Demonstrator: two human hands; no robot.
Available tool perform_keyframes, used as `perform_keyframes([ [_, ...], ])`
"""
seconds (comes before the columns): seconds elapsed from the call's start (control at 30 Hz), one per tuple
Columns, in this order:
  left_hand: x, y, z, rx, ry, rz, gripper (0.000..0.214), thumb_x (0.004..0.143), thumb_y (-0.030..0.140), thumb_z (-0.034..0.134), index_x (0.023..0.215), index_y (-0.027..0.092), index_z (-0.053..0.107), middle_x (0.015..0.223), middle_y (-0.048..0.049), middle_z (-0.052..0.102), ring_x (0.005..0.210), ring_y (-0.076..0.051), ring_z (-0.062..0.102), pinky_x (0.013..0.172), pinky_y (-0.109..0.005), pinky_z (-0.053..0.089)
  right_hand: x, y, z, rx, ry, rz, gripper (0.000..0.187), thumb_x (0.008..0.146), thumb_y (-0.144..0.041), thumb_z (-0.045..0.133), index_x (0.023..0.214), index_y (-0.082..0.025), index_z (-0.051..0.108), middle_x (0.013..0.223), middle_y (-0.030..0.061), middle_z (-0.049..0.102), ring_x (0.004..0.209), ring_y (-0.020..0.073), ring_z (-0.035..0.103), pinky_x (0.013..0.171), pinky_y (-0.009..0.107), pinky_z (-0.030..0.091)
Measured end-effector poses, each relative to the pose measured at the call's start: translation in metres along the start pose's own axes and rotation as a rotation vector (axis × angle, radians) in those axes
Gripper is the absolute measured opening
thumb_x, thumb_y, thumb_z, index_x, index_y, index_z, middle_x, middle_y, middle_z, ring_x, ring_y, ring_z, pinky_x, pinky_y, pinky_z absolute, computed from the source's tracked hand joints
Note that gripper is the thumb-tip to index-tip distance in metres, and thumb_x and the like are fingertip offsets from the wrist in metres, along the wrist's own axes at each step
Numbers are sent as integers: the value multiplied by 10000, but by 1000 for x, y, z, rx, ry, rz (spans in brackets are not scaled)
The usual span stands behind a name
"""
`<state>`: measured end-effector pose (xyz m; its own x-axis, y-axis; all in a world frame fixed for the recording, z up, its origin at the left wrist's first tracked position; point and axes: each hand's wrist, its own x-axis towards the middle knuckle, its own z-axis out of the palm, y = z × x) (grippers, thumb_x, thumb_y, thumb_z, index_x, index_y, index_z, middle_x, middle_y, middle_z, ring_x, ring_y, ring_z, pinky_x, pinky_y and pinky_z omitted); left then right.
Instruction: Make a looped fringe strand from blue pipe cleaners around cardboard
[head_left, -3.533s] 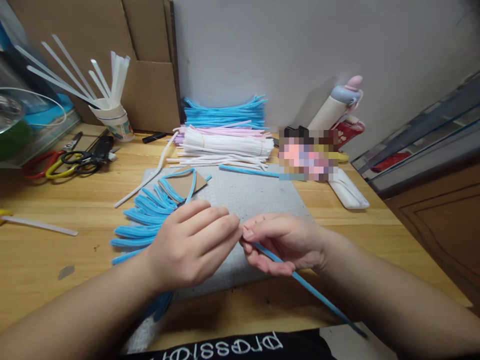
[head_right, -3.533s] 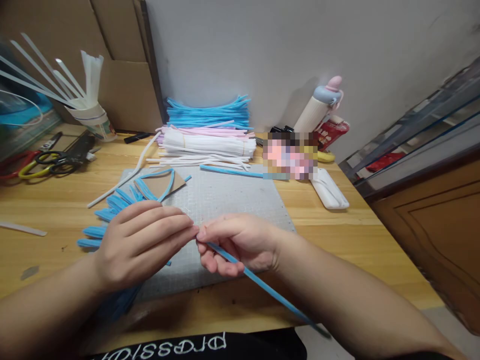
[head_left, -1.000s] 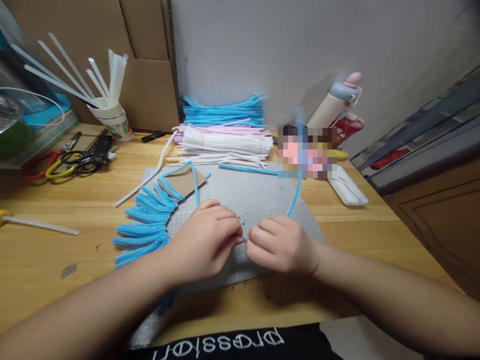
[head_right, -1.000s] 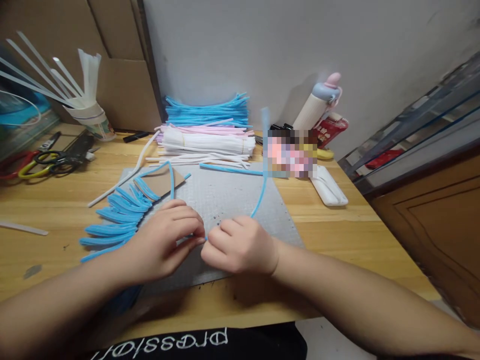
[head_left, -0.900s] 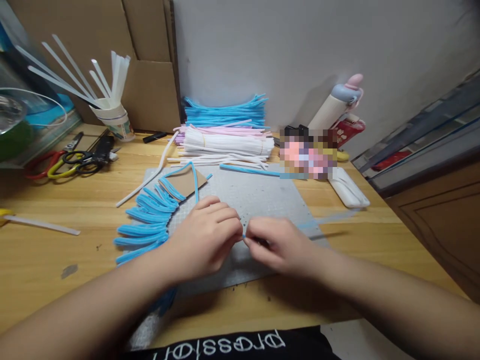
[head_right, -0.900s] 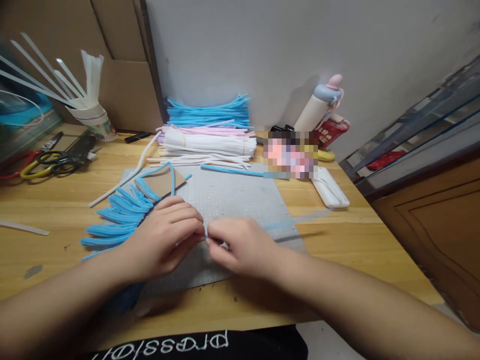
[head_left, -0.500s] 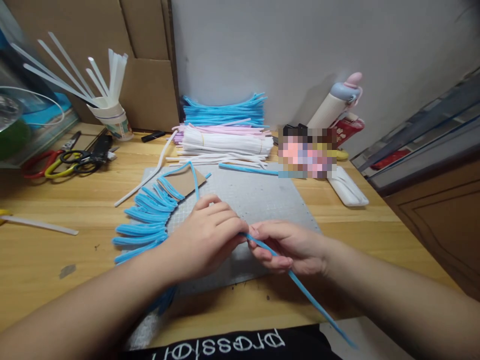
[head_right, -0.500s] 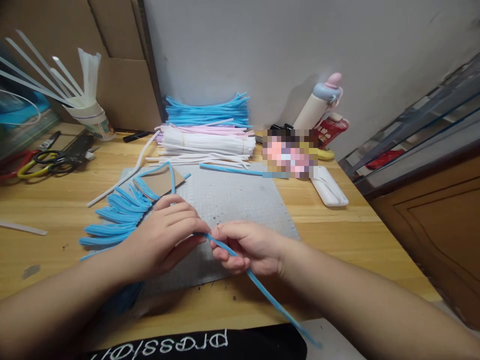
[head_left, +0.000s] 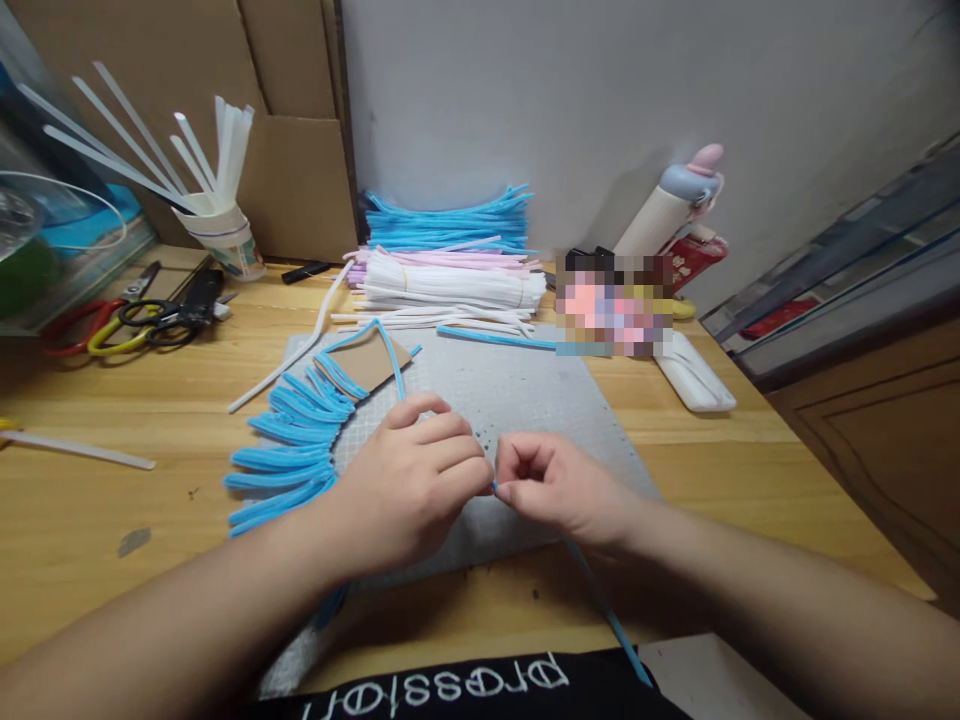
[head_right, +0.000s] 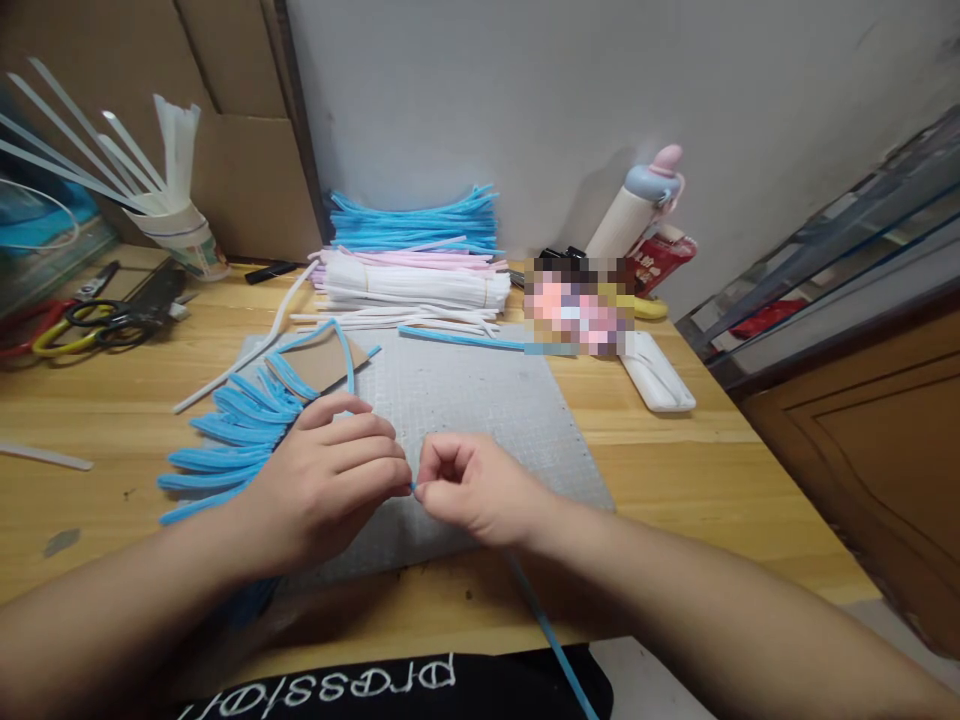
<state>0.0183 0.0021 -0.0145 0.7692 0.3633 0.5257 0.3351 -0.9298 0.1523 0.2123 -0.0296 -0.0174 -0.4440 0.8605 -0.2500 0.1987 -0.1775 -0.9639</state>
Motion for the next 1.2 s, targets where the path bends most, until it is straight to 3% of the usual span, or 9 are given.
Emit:
perform_keyframes([
  [0.17,3,1,-2,-104,-77,-87,172,826,114,465,743,181,600,671,-1,604,683,-151,545,892,-358,352,-6,6,0,-979,169,-657,237,787,-127,507,569,-201,450,525,-35,362,516,112,241,493,285,142],
  [0.27,3,-5,-2,-87,-105,-128,169,855,146,477,739,173,597,677,-5,604,692,-152,550,913,-368,349,-3,11,-8,-1259,178,-762,244,895,-176,458,674,-221,553,564,-11,467,539,133,334,501,296,190],
  [0.43,2,-14,-6,-30,-73,-258,158,896,205,474,791,166,585,740,-21,630,758,-175,557,916,-401,345,9,8,-47,-1370,253,-721,224,936,-165,443,1050,-222,627,829,46,644,739,169,521,654,302,369],
  [0.63,4,-5,-3,-110,-107,-230,144,901,216,486,812,168,588,758,-21,636,765,-177,551,848,-390,370,11,-2,-89,-1374,965,-764,186,879,-279,594,1026,-276,708,887,77,580,872,244,544,774,415,423],
  [0.7,3,-2,2,-168,-145,-177,161,925,243,478,868,170,609,808,-30,656,800,-183,567,845,-390,381,10,-6,-87,-1174,1052,-785,224,894,-246,570,1077,-269,696,861,68,573,845,226,570,747,397,468],
  [0.83,-1,1,8,-383,-73,-225,369,899,395,560,1190,169,554,1112,-117,647,969,-227,582,883,-412,412,4,-16,-65,-983,888,-1004,358,884,-146,572,1208,-288,629,1050,67,644,955,217,624,827,393,519],
  [0.93,0,0,5,-745,172,-493,529,880,436,574,1335,196,450,1233,-146,585,833,-182,601,763,-351,475,-1,-24,-44,-1146,412,-1137,398,903,-120,533,1280,-243,571,1208,73,636,1111,221,592,917,390,515],
  [1.03,4,-2,-1,-1069,338,-748,308,878,402,584,1082,180,644,1053,-90,657,626,-105,545,619,-265,462,0,-26,-31,-1199,72,-1143,346,926,-112,482,1252,-175,577,1175,83,662,1185,212,554,965,387,496],
  [1.2,10,-7,-4,-1303,544,-990,198,857,335,595,872,150,664,653,-9,627,496,-78,478,491,-204,387,41,-4,-39,-974,248,-1055,469,907,-77,435,1322,-289,493,1232,51,626,1128,178,575,912,375,490],
])
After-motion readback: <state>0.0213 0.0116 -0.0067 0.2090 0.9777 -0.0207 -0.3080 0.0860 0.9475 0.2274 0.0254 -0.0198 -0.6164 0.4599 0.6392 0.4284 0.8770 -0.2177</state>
